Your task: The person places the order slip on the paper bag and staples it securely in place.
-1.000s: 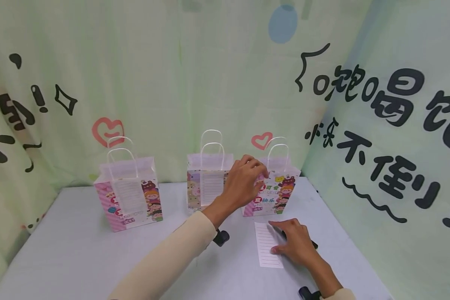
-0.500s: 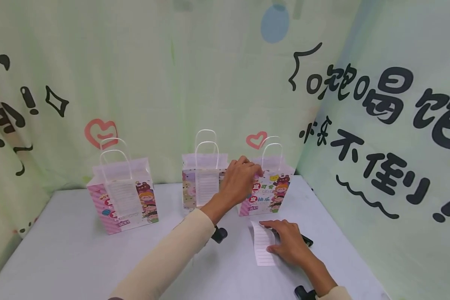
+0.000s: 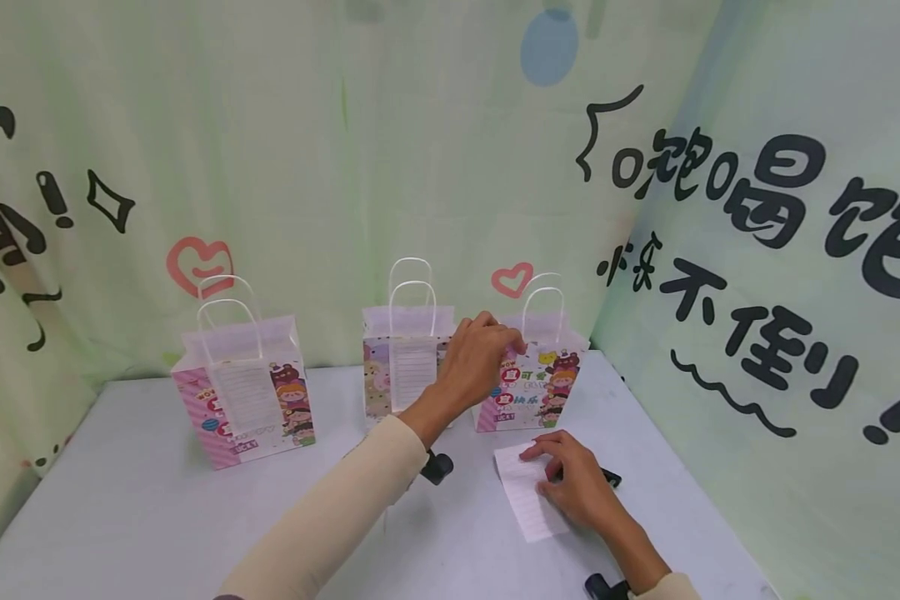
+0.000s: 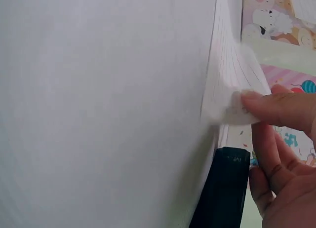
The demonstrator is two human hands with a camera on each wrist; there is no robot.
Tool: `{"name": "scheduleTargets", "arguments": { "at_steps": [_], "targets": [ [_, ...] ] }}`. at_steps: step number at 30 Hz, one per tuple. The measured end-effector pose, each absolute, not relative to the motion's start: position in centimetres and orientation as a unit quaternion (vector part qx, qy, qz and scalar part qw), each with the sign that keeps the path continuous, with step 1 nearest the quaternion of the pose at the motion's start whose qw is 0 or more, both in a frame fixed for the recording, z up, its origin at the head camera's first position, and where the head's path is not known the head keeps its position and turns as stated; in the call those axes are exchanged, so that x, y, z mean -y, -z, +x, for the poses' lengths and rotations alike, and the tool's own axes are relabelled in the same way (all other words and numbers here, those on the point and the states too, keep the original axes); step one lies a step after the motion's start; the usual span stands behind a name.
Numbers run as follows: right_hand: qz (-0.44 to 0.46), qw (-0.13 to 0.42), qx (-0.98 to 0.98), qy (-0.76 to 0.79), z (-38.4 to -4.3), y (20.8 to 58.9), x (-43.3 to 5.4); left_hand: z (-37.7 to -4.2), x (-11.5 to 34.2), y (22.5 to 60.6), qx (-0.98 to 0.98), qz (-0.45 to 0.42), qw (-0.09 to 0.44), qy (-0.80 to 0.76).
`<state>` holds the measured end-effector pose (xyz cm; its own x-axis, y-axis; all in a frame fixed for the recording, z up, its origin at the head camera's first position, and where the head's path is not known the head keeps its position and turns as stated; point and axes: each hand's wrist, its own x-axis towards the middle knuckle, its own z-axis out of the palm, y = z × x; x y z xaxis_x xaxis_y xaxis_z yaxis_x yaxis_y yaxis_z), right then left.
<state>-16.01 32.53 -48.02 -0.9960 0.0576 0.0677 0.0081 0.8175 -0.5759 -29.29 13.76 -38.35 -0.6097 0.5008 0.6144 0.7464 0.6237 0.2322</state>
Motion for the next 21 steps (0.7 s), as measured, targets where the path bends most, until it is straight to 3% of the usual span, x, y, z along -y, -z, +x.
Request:
{"name": "scheduleTargets", "arguments": {
  "at_steps": [10,21],
  "targets": [
    [-0.016,0.034,0.914,-0.404,-16.1,47.4,-34.0,-29.3,-13.9,38.0,0.865,-0.371,0.243,0.233],
    [-0.001,0.163,0.883,-0.44,-17.4,44.8,-34.7,-29.5,-14.1,37.9,0.863,-0.374,0.25,0.231]
  ]
}}
